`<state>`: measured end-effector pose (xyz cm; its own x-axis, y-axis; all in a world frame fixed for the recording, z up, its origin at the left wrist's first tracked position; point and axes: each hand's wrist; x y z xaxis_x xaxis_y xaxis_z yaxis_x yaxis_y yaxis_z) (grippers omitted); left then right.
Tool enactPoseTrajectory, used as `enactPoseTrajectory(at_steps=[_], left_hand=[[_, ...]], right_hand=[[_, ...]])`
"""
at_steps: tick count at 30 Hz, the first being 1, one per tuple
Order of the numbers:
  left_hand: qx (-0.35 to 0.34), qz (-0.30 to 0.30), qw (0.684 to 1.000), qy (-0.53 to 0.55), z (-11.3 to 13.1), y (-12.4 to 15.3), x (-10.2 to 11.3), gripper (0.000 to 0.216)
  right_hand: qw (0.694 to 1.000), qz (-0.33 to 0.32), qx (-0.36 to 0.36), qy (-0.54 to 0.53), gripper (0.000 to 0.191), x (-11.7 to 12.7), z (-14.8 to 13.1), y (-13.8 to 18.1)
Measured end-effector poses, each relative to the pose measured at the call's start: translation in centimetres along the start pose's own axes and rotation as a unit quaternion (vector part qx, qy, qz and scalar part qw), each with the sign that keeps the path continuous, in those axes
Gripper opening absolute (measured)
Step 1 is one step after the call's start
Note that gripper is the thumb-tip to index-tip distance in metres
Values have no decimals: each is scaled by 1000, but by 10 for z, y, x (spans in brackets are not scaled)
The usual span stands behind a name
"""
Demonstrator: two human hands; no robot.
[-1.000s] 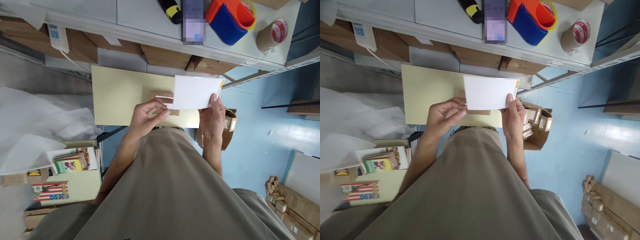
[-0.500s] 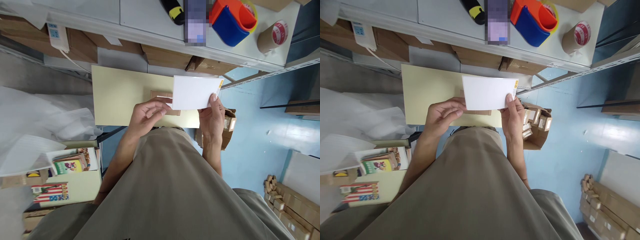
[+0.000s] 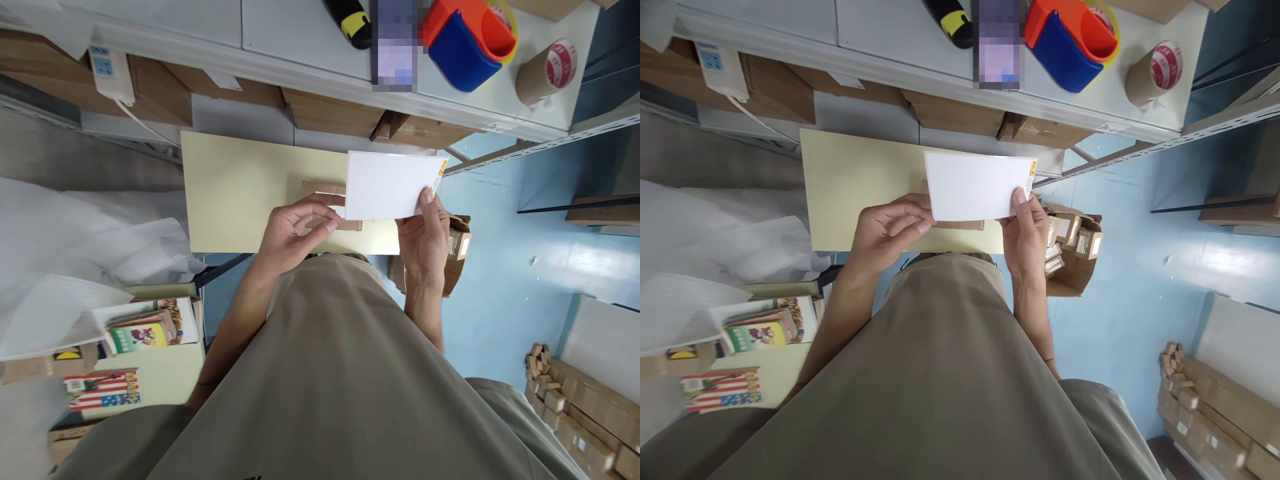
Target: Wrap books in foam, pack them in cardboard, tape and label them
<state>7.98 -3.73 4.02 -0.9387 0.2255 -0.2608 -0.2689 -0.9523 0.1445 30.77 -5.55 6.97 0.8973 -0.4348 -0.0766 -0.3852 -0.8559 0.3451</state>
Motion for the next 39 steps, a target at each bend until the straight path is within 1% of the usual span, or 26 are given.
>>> enactPoseTrajectory(at_steps=[8,13,21,27,32,35,39], left_hand=[[4,-22,1000,-11,4,-1,4,23],[8,-26,1000,-8,3,-2,5,29],[12,-32,999,3,3,-5,2,36],[5,-48,999,-3,-1,-5,3,33],[-3,-52,999,-4,-4,-6,3,30],[-2,-45,999,-4,-1,-6,1,34],[18,-47,999,-6,2,-5,1,41]], right_hand=[[1000,-4,-2,-12,34,-3,0,1],[1000,8,-4,-9,32,-3,1,1],[1000,2,3,-9,32,-2,1,-2],[1000,2,1,-9,36,-3,0,-2],[1000,-4,9,-15,36,-2,1,-3],[1000,-3,10,-17,36,0,2,-3],[1000,0,7,-16,35,3,2,-4]])
Point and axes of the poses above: each hand's wrist, its own y-axis away from the middle knuckle, its own x-axis out of the back of the hand, z = x × y, and after that the axes turned 7 degrees about y, right-handed
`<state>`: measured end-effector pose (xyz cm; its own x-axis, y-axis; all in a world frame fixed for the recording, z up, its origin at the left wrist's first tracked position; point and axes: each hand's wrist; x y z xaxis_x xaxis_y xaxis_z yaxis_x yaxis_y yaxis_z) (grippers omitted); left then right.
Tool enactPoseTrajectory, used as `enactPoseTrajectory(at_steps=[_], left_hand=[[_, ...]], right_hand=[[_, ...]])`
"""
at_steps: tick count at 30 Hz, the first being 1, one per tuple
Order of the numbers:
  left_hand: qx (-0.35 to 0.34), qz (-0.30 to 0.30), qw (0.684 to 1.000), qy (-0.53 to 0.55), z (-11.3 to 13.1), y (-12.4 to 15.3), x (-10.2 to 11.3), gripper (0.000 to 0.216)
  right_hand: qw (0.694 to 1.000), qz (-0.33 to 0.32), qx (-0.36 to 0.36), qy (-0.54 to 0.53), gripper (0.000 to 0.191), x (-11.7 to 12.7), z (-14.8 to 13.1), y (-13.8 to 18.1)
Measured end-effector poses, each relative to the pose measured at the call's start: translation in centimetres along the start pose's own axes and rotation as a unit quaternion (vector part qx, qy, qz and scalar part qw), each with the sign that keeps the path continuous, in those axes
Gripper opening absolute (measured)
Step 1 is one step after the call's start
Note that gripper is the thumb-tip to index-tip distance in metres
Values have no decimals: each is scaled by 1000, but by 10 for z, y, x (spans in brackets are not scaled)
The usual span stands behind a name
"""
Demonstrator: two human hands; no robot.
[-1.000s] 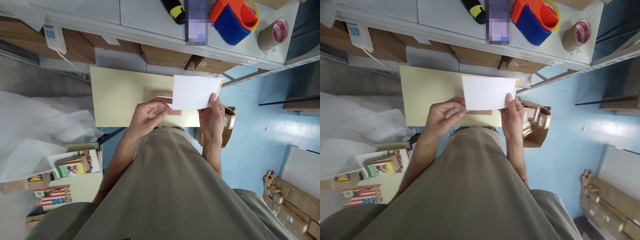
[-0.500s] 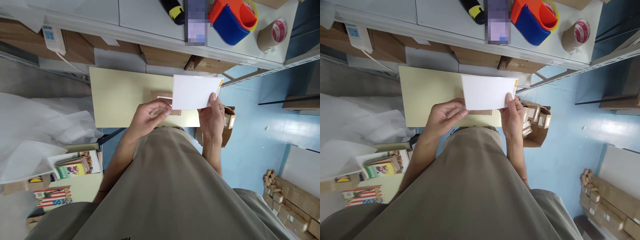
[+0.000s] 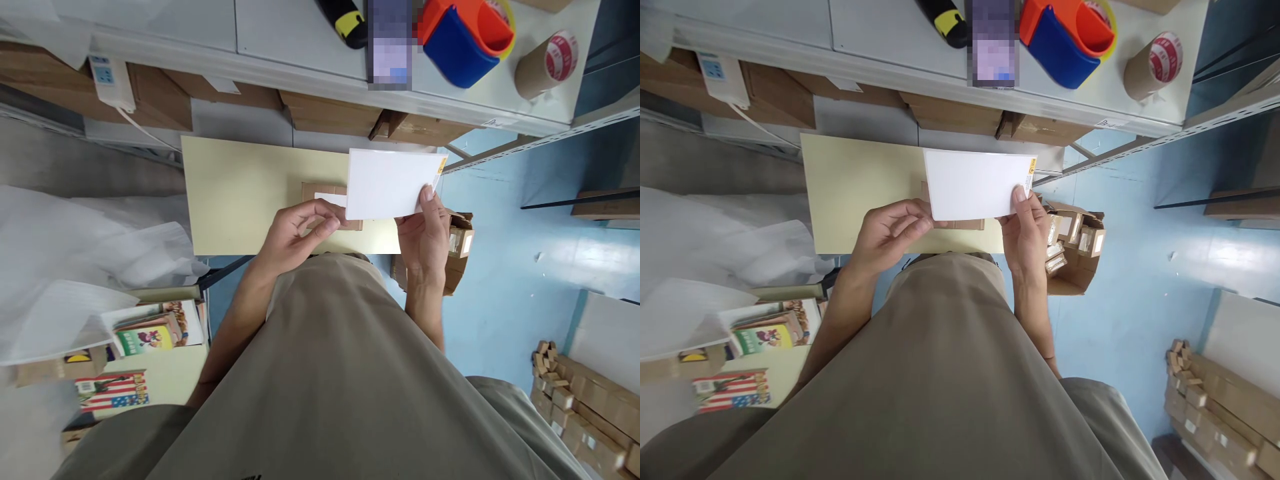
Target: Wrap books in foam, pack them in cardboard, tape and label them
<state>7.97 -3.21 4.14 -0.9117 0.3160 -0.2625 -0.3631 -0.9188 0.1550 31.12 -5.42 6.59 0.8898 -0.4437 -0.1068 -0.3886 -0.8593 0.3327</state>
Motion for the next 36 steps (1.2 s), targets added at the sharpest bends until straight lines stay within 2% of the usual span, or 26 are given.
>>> enactPoseTrajectory(at_steps=[5,16,26,31,36], left_hand=[[-5,-2,1000,-19,-1,0,0,44],[-6,4,1000,4,-8,1,-2,35],[-25,32,999,-23,-6,1,-4,29],[-53,27,998,-24,-5,2,-3,30],[-40,16,999,-18,-4,6,-4,33]], right_hand=[[1000,4,-8,1,35,3,1,-1],[1000,-9,-6,-13,33,4,2,0],[1000,-24,-17,-3,38,6,-1,1],[1000,-29,-10,-8,39,6,0,2],[1000,-26,-4,-7,35,8,1,3]])
Point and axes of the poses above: each hand's wrist, its own y-axis away from the middle knuckle, its own x-axis out of the back of the hand, z = x × y, and after that the axes turned 7 degrees about y, right-handed
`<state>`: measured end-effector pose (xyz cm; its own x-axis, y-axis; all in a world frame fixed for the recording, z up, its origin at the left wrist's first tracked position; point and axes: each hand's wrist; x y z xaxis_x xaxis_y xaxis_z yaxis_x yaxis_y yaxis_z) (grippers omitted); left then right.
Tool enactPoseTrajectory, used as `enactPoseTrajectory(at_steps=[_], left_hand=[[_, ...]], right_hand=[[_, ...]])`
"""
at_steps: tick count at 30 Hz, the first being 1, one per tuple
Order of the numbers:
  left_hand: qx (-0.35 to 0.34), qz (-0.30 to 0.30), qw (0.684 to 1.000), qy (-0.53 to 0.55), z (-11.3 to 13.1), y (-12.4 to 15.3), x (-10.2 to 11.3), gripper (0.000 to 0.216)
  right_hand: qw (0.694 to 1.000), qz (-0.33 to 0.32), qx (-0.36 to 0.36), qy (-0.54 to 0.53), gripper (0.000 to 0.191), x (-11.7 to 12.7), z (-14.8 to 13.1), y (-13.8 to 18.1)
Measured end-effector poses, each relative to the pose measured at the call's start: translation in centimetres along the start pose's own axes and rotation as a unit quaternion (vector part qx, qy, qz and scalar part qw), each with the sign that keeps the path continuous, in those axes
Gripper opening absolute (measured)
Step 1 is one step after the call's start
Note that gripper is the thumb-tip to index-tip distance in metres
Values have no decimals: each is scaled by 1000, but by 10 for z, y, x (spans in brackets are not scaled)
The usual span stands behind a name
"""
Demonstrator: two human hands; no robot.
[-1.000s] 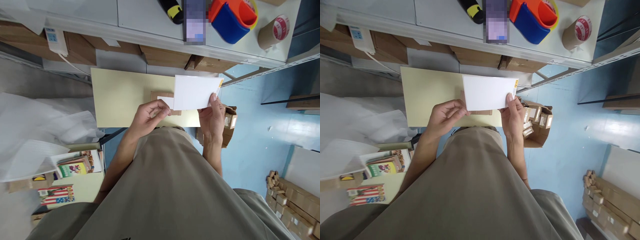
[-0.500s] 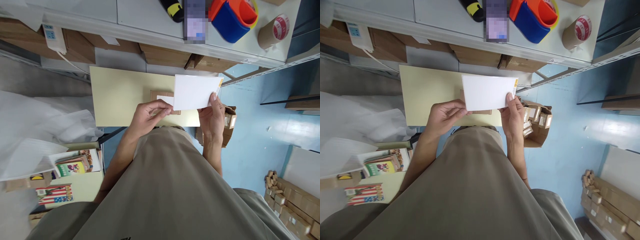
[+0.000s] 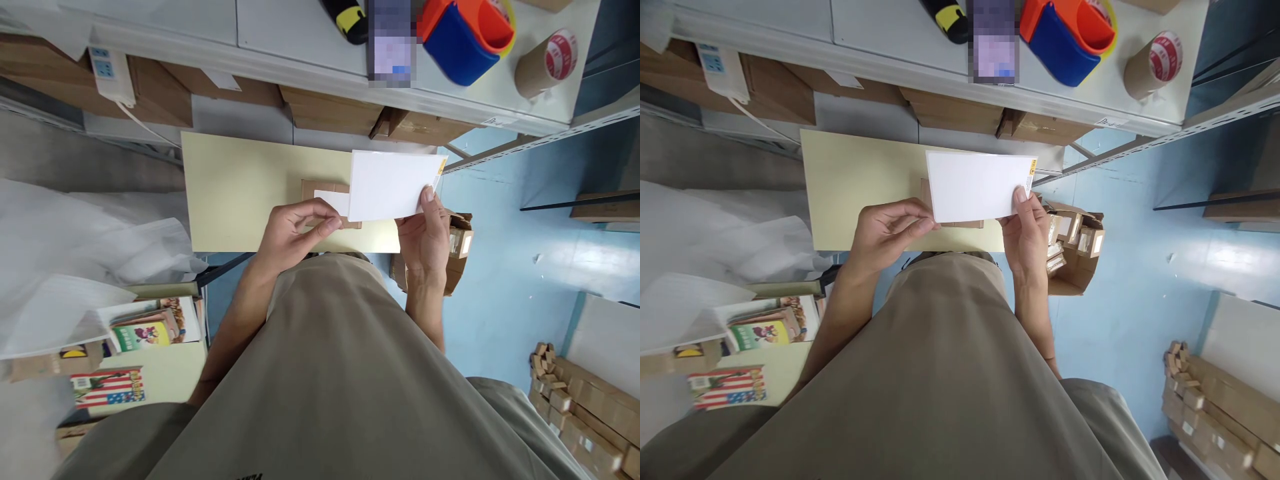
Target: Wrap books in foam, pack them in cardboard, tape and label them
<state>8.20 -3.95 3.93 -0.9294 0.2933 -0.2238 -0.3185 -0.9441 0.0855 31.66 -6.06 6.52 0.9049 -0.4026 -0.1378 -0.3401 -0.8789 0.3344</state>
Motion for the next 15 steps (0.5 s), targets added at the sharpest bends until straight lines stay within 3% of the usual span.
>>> enactPoseTrajectory(at_steps=[8,15], left_hand=[[8,-21,1000,19,0,4,-2,34],[0,-2,1000,-12,-3,5,-3,34]], right_hand=[[1000,0,2,-3,34,-1,-1,3],[1000,1,11,-7,33,3,0,6]])
Point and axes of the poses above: each hand's wrist, its own y-axis away from the middle knuckle, its own x-axis out of the back of the hand, z = x × y, and after that the axes turned 7 degrees about y, right-handed
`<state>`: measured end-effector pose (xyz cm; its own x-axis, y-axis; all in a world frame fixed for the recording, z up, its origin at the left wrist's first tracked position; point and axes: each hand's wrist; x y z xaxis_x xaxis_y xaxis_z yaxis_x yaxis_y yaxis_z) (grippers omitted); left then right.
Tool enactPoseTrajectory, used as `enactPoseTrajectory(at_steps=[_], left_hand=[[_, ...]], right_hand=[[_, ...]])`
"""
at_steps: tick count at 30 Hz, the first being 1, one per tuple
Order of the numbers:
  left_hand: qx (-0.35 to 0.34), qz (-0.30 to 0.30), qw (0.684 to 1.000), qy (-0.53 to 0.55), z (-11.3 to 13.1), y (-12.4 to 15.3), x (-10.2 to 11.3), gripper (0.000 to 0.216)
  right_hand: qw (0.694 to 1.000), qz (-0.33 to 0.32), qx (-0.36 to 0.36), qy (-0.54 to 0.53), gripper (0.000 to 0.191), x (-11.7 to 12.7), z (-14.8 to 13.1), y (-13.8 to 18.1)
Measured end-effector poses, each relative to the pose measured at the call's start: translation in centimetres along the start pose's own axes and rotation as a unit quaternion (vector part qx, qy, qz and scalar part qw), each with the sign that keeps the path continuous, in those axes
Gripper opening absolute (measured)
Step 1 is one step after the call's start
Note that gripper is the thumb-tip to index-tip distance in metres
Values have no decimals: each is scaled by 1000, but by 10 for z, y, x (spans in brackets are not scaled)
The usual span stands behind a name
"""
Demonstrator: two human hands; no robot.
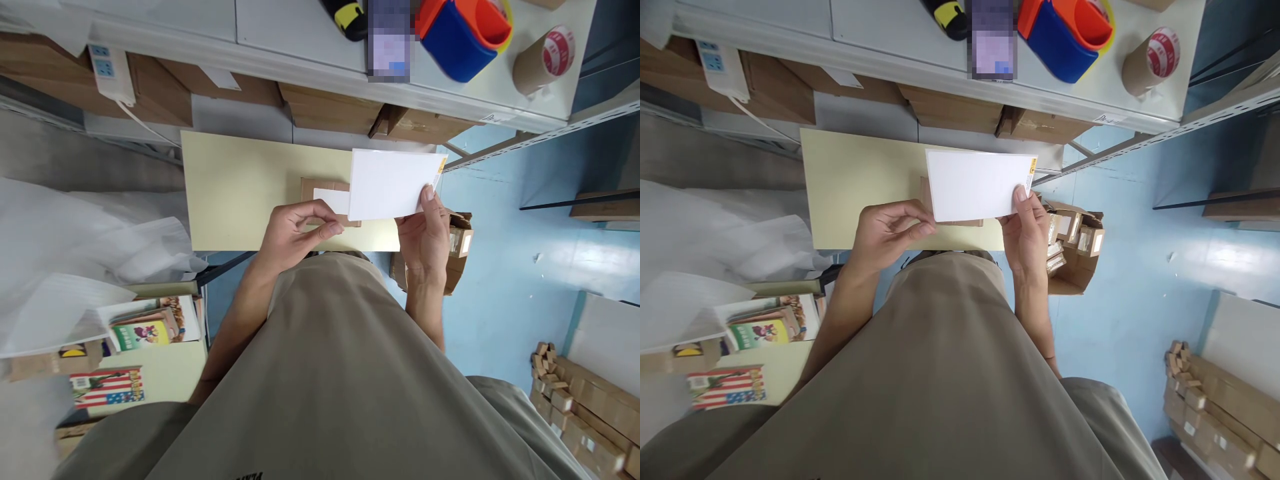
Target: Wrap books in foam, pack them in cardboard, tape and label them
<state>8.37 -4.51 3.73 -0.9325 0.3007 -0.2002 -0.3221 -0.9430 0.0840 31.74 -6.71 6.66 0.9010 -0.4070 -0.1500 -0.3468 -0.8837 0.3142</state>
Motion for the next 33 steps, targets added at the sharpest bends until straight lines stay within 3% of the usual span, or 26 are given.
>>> enactPoseTrajectory(at_steps=[10,22,25,27,30,33], left_hand=[[13,-20,999,38,4,3,-2,31],[-16,56,998,3,-3,-1,4,58],[-25,76,996,-26,-10,-2,9,53],[-25,53,997,-44,-11,-3,11,36],[-20,6,998,-57,-10,-5,11,47],[-36,-2,998,-43,-5,-7,8,33]], right_hand=[[1000,8,-9,-1,35,0,-1,6],[1000,17,-11,11,35,1,-2,7],[1000,16,-7,14,35,1,-3,6],[1000,17,-7,17,36,1,-3,6],[1000,17,-10,22,39,1,-3,6],[999,19,-11,25,38,1,-3,5]])
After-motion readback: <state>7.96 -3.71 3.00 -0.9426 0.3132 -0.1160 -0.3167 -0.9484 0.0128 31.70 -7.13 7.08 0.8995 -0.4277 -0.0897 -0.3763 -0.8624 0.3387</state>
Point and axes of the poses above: each hand's wrist, its own y-axis away from the middle knuckle, its own x-axis out of the back of the hand, z = x × y, and after that the axes turned 7 degrees about y, right-handed
